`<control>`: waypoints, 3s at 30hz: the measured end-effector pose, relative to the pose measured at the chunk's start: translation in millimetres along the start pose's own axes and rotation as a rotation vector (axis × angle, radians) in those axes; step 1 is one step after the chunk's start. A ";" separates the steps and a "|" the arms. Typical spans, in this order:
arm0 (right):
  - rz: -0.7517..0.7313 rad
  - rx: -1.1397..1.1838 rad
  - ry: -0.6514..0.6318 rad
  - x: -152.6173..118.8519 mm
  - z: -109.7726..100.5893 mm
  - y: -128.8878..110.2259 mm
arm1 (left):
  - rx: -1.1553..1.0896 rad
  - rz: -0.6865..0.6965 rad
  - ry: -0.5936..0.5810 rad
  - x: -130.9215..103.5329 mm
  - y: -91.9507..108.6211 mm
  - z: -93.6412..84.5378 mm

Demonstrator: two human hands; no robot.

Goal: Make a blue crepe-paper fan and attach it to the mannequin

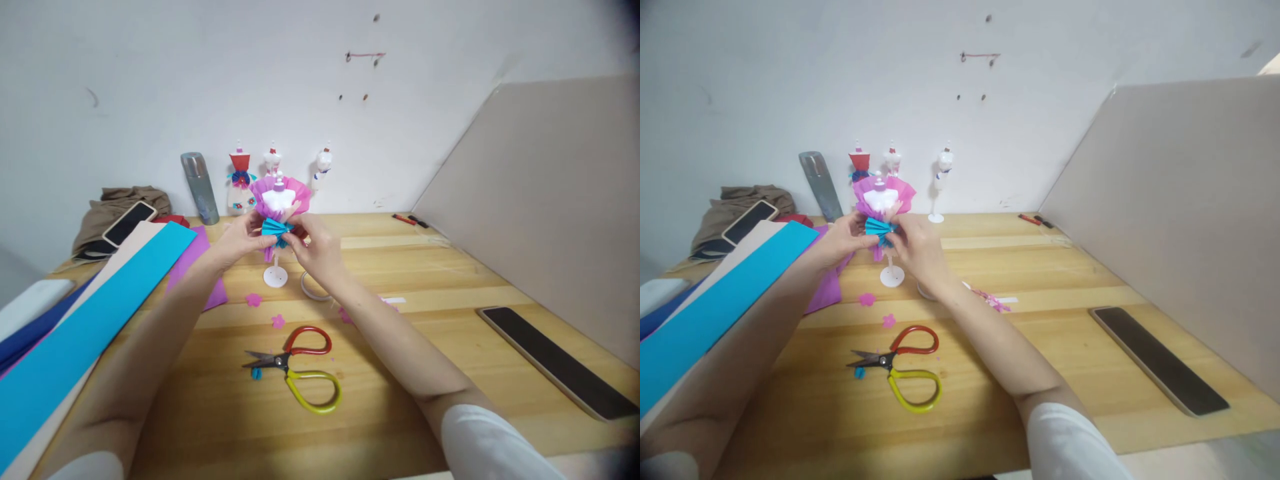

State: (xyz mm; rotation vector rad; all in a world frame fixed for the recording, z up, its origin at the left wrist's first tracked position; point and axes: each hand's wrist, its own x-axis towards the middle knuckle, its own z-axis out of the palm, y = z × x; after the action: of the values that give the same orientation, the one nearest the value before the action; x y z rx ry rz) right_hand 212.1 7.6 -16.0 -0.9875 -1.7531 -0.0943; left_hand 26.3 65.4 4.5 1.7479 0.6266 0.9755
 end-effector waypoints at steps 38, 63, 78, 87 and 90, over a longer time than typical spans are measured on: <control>0.089 0.112 0.076 -0.6 1.1 -7.9 | 0.073 -0.013 0.082 4.8 1.0 10.8; 0.146 0.181 0.051 -0.4 -1.3 -12.9 | 0.180 0.045 0.187 4.2 1.2 17.4; 0.450 0.666 -0.053 5.1 4.2 5.7 | 0.120 0.025 0.200 5.4 -2.6 17.2; 0.569 0.695 -0.027 5.8 2.0 -5.0 | 0.122 0.014 0.255 2.4 3.7 27.0; 0.551 0.660 -0.006 6.4 1.5 -3.8 | 0.098 0.011 0.269 0.5 6.3 31.4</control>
State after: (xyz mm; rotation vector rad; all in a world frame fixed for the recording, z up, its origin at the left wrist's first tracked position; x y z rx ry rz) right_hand 207.9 9.5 -9.9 -0.9221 -1.3122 0.7871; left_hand 52.9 47.4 4.9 1.7204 0.8482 1.2171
